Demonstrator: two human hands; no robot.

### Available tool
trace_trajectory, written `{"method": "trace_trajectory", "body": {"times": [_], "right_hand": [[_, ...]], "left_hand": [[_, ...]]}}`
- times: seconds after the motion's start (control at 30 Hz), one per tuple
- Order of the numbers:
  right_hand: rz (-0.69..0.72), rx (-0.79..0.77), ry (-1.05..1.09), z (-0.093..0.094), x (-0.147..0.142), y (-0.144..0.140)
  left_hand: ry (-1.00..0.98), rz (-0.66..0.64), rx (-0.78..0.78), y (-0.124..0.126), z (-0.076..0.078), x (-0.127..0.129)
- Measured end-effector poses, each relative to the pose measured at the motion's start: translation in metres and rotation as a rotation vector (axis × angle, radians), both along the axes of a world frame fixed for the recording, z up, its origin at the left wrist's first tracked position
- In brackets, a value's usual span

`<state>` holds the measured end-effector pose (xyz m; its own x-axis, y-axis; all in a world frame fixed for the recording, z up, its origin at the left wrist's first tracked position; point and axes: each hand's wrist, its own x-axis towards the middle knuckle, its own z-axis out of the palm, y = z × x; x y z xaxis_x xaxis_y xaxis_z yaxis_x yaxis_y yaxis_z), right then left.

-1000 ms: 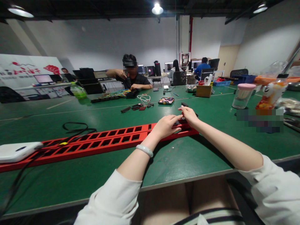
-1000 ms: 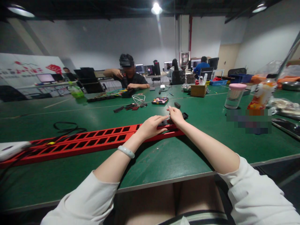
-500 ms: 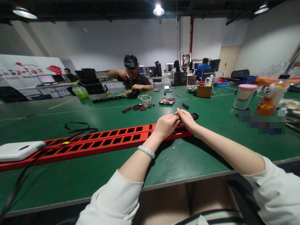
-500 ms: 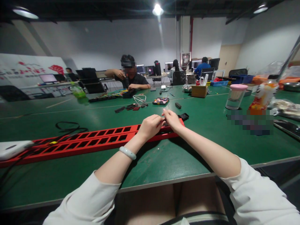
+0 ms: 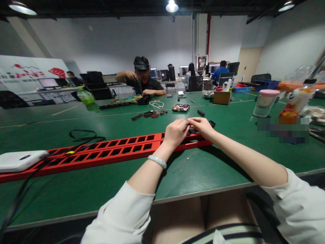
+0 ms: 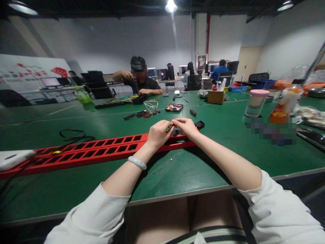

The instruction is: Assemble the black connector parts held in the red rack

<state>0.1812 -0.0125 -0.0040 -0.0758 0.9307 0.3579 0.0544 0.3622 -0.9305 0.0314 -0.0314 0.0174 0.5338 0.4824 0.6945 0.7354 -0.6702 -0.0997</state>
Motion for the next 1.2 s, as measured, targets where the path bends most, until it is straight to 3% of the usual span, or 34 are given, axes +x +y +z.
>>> {"method": "trace_trajectory", "body": {"times": [0.33, 0.7, 0.97, 1.2], "right_hand": [[0.043, -0.002, 0.054, -0.003, -0.001, -0.002], [-0.118, -0.023, -0.171, -0.015, 0.027, 0.021], [0.047, -0.006, -0.413, -0.015, 0.039, 0.026], [0.128, -0.068, -0.360, -0.016, 0.042, 0.029]], "left_hand": [[-0.051, -0.003, -0.061, -0.001, 0.001, 0.001], [0.135, -0.101, -0.333, 0.001, -0.012, 0.003], [0.181, -0.131, -0.409, 0.005, -0.017, 0.004], [0.207, -0.133, -0.410, 0.007, -0.019, 0.004]]}}
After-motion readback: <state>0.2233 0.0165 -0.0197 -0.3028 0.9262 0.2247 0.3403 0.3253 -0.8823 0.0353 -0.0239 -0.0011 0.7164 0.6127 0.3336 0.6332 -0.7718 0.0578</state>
